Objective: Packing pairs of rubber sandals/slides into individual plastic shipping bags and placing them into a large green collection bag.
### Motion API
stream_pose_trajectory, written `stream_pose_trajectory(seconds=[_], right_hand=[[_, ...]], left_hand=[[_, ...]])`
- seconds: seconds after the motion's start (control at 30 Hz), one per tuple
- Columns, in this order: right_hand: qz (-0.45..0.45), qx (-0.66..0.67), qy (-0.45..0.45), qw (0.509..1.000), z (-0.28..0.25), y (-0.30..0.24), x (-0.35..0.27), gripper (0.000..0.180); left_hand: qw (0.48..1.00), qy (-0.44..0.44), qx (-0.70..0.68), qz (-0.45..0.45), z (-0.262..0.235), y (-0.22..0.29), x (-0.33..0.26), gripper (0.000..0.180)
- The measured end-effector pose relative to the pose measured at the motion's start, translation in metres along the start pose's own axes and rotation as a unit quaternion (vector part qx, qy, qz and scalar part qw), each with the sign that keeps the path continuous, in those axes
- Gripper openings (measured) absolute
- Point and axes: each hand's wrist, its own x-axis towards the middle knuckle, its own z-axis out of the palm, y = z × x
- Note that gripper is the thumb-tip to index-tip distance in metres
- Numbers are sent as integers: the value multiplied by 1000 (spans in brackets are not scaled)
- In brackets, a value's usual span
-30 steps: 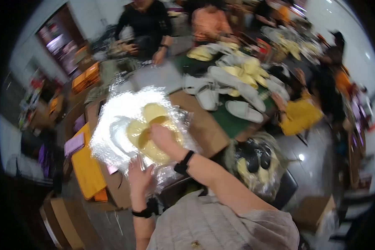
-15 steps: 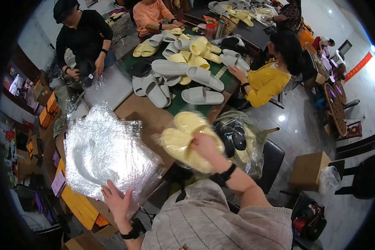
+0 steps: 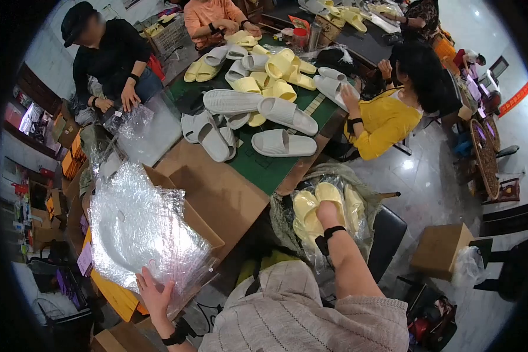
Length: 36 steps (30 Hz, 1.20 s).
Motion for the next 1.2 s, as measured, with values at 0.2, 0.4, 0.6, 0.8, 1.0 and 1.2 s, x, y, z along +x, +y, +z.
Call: stream_pose_trajectory(seconds=[0.2, 0.4, 0.6, 0.8, 1.0, 1.2], right_hand=[[-52, 15, 29, 998, 32, -25, 26, 18], [-8, 30, -7, 999, 42, -32, 90, 17], [-45, 172, -55, 982, 39, -56, 108, 35], [1, 179, -98, 979, -59, -72, 95, 33], [-94, 193, 189, 958, -158, -101, 171, 64], [-72, 246, 169, 952, -138, -155, 213, 76]], left_hand=[[1000, 8, -20, -7, -4, 3, -3, 100], [999, -1, -36, -15, -6, 5, -3, 97], [999, -2, -42, -23, -2, 5, -6, 100], [998, 18, -35, -53, -4, -2, -11, 101], [997, 26, -38, -57, -7, 9, -10, 103], [996, 4, -49, -79, 0, 2, -14, 110]])
